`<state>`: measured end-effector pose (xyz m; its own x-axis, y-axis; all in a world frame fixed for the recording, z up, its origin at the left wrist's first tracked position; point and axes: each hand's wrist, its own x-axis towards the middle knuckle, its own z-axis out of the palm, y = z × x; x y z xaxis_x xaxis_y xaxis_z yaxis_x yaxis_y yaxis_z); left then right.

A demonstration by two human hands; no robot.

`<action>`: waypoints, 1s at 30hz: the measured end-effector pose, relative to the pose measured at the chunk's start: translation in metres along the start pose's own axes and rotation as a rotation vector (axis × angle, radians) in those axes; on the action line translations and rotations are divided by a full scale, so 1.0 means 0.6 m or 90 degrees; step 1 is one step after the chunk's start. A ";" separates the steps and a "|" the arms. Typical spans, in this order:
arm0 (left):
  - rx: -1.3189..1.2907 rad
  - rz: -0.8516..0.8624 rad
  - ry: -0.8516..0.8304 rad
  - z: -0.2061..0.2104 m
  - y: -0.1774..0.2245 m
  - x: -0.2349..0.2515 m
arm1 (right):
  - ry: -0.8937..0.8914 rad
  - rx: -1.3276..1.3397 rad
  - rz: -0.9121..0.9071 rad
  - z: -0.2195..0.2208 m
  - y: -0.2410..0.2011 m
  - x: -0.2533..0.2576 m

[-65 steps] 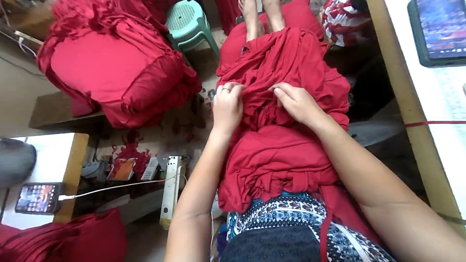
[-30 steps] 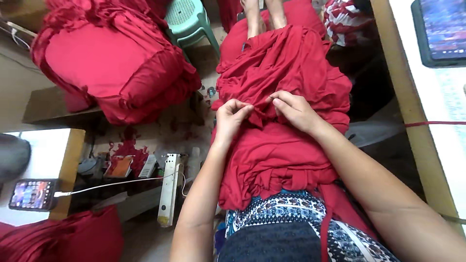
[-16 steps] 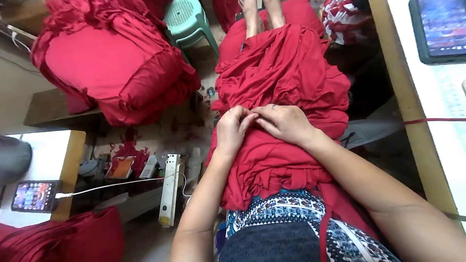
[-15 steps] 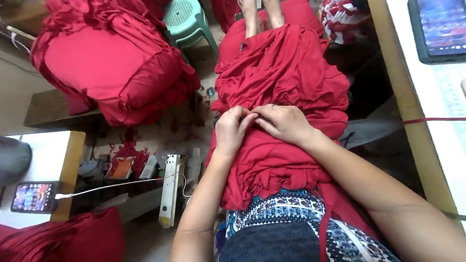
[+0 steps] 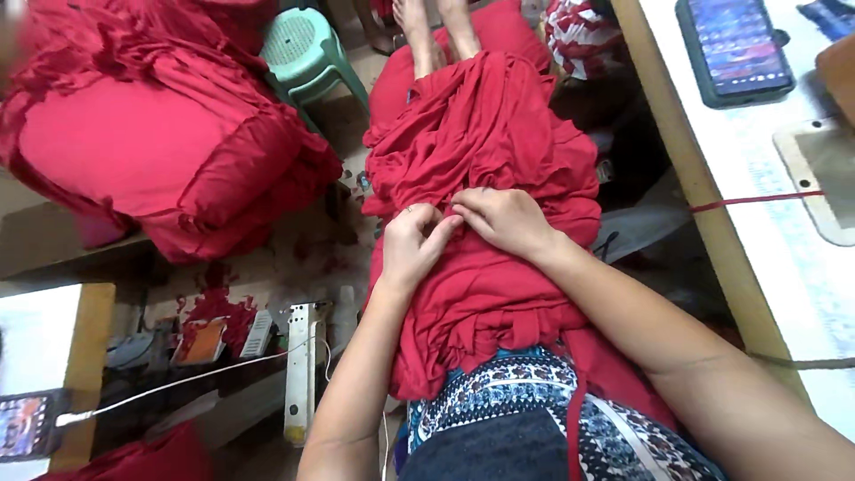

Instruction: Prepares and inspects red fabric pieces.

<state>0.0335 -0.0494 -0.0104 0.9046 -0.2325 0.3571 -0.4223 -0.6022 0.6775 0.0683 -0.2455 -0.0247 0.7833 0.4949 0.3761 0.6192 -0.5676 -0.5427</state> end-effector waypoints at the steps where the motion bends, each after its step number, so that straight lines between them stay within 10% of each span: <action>1: -0.047 -0.034 -0.071 0.001 0.005 0.004 | -0.002 0.024 0.048 -0.008 0.004 0.000; 5: -0.098 -0.132 -0.315 0.026 0.004 0.029 | -0.027 0.189 0.252 -0.033 0.043 -0.011; 12: 0.039 -0.160 -0.295 0.065 -0.038 0.075 | 0.107 0.501 0.451 -0.047 0.070 -0.017; 17: 0.077 0.007 -0.162 0.077 -0.016 0.044 | 0.091 0.472 0.428 -0.042 0.068 -0.011; 24: 0.065 -0.137 -0.366 0.090 -0.020 0.060 | 0.006 0.337 0.313 -0.032 0.052 -0.009; 30: -0.488 -0.363 -0.159 0.036 -0.011 0.041 | -0.105 0.240 0.161 -0.030 0.049 -0.052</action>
<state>0.0596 -0.0675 -0.0200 0.9330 -0.2690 -0.2389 0.2379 -0.0368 0.9706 0.0633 -0.2896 -0.0388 0.8686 0.4872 0.0903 0.3239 -0.4204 -0.8475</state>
